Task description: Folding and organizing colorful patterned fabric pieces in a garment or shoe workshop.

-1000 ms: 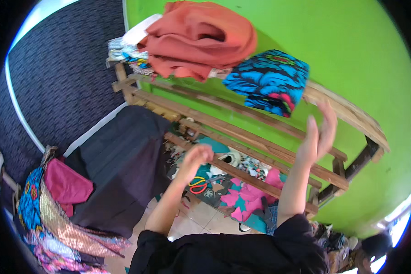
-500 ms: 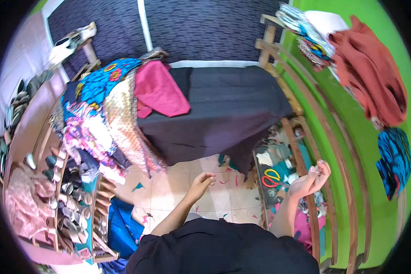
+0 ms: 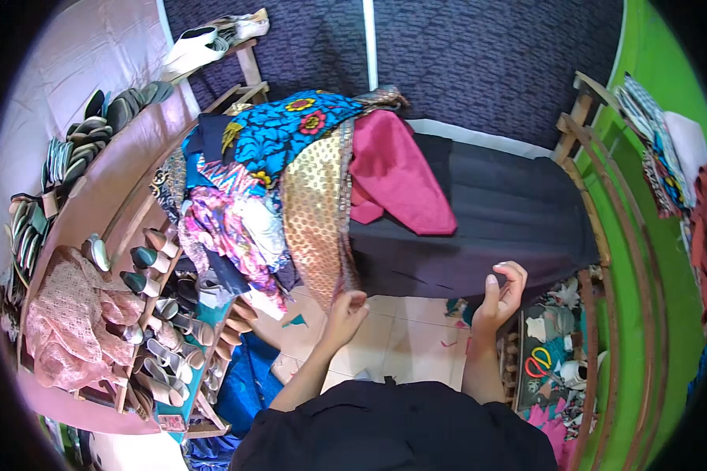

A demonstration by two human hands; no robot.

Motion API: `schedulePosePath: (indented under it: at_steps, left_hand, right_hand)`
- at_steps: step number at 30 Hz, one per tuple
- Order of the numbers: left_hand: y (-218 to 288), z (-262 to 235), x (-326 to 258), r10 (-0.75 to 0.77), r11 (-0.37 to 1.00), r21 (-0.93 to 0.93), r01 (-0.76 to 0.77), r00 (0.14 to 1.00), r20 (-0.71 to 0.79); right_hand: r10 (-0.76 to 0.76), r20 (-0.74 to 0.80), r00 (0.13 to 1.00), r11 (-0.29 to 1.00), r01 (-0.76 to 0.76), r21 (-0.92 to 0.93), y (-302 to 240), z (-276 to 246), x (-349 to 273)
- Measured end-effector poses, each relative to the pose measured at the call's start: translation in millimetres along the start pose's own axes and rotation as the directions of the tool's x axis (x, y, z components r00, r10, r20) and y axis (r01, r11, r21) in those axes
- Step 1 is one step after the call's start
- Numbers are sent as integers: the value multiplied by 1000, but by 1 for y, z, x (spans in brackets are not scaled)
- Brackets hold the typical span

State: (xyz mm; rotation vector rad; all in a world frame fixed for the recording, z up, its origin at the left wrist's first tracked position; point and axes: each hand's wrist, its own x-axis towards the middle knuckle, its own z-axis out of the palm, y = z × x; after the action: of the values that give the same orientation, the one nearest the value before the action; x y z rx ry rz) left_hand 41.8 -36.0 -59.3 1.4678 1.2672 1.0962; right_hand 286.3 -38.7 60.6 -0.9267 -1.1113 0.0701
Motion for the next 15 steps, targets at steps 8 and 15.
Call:
schedulePosePath:
  at_steps: [8, 15]
  left_hand:
    - [-11, -141, 125, 466, 676, 736, -40, 797, -385]
    - [3, -179, 202, 535, 333, 912, 239, 749, -391]
  right_hand:
    - [28, 281, 959, 999, -14, -52, 21, 95, -23]
    - [131, 729, 672, 991, -110, -76, 74, 148, -56]
